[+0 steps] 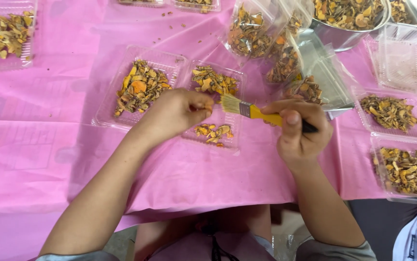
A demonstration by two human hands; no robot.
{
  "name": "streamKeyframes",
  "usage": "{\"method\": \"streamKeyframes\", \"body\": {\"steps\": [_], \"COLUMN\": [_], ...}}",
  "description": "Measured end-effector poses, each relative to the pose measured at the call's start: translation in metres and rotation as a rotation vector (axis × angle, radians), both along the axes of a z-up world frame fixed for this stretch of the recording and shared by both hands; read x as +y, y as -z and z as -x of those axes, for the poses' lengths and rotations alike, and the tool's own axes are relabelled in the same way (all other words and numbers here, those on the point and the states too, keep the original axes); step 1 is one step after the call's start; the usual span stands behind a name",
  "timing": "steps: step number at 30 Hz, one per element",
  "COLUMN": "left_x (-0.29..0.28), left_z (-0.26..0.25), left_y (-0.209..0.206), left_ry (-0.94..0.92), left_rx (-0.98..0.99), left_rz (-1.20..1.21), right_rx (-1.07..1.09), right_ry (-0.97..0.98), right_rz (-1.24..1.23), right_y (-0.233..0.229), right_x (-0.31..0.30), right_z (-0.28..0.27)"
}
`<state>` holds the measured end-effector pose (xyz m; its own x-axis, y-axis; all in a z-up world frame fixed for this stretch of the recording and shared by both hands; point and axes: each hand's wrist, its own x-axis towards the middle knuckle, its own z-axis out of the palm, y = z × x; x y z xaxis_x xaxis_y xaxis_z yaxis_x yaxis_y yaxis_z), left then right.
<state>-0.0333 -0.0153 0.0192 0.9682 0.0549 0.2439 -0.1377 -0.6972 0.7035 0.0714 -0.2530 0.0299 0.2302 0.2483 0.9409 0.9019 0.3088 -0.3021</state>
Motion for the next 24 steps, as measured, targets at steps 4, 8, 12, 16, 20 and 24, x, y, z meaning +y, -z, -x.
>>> {"method": "streamKeyframes", "body": {"steps": [4,8,12,16,20,24], "left_x": [0.009,0.015,0.015,0.008,0.01,0.011], "left_z": [-0.001,-0.01,-0.008,-0.005,-0.008,-0.008], "left_y": [0.014,0.03,0.024,0.017,0.02,0.024], "left_ry": [0.014,0.114,0.125,0.145,0.094,-0.07], "left_rx": [-0.134,-0.206,-0.209,-0.223,-0.287,-0.394], "left_rz": [0.315,0.559,0.627,0.664,0.632,-0.047], "right_rx": [0.022,0.03,-0.017,-0.015,-0.092,-0.128], "right_ry": [-0.074,-0.1,-0.051,-0.073,0.022,0.042], "right_rz": [-0.082,-0.012,0.074,0.12,0.183,0.093], "right_y": [0.007,0.0,-0.008,0.009,-0.002,-0.034], "right_x": [0.0,0.004,-0.013,-0.012,-0.006,0.005], "right_z": [0.015,0.034,0.034,0.036,0.026,0.031]}}
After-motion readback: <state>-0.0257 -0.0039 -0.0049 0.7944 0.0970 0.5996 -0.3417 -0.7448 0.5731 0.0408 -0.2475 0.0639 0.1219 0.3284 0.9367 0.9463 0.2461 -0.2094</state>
